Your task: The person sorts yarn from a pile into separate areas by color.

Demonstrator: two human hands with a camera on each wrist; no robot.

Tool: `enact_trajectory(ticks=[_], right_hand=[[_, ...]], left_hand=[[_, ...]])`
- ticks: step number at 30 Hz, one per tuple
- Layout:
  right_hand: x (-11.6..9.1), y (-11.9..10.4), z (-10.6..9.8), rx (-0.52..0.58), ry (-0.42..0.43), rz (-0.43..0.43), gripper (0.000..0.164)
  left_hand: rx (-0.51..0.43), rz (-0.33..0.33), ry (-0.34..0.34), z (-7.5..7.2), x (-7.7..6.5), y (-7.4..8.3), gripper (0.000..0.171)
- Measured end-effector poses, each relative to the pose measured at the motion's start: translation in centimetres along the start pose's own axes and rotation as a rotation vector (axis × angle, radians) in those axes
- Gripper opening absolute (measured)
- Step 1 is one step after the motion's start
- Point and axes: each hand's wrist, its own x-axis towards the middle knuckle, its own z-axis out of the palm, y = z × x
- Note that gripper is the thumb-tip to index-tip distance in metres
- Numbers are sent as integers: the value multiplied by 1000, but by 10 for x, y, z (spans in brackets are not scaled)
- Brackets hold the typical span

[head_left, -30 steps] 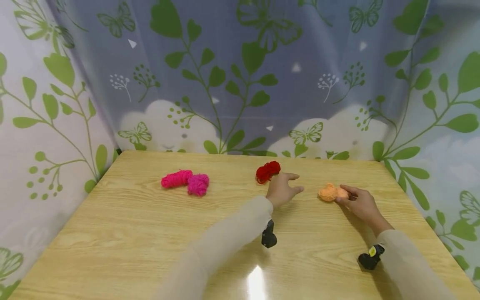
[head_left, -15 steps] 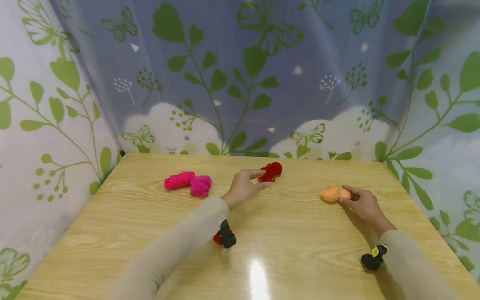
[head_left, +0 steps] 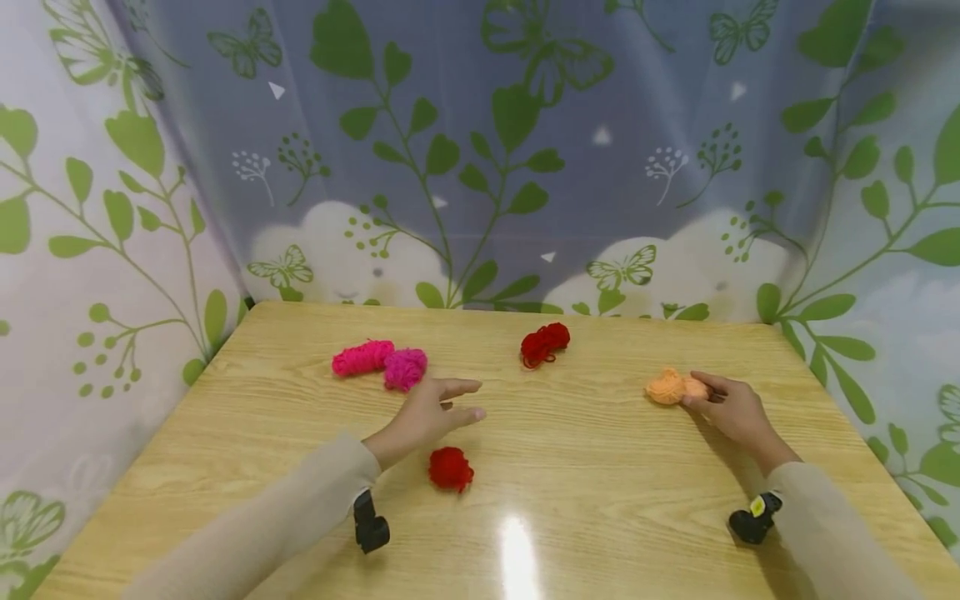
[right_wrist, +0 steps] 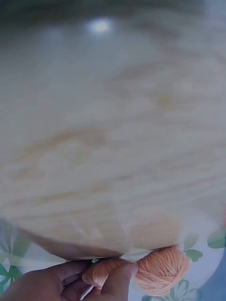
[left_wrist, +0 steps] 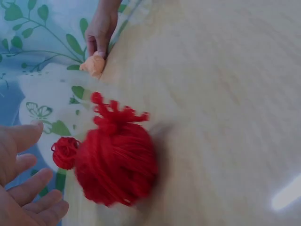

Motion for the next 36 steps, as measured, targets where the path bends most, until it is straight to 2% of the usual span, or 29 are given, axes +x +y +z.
enact_trajectory(ticks=[7,10,14,21,28,36], right_hand=[[0,0,0,-5,-12,8,64],[0,0,0,6,-17,15,64],[-1,1,0,28,-24,27,63],[-1,0,-1,36,-32,35,62],[1,-1,-1,27,-24,35,62],[1,2,0,25,-23,32,62]], left_hand=[[-77,-6,-63,-5,-30,-23,52],[-117,-33,-93,-5,-39,-30,54],[-125,-56,-131,-4,-46,-35,57],[-50,-3,-139,-2,-47,-41,50],[-67,5,-105,1,-44,-45,48],[-69,-4,-99,3,-41,-47,46]])
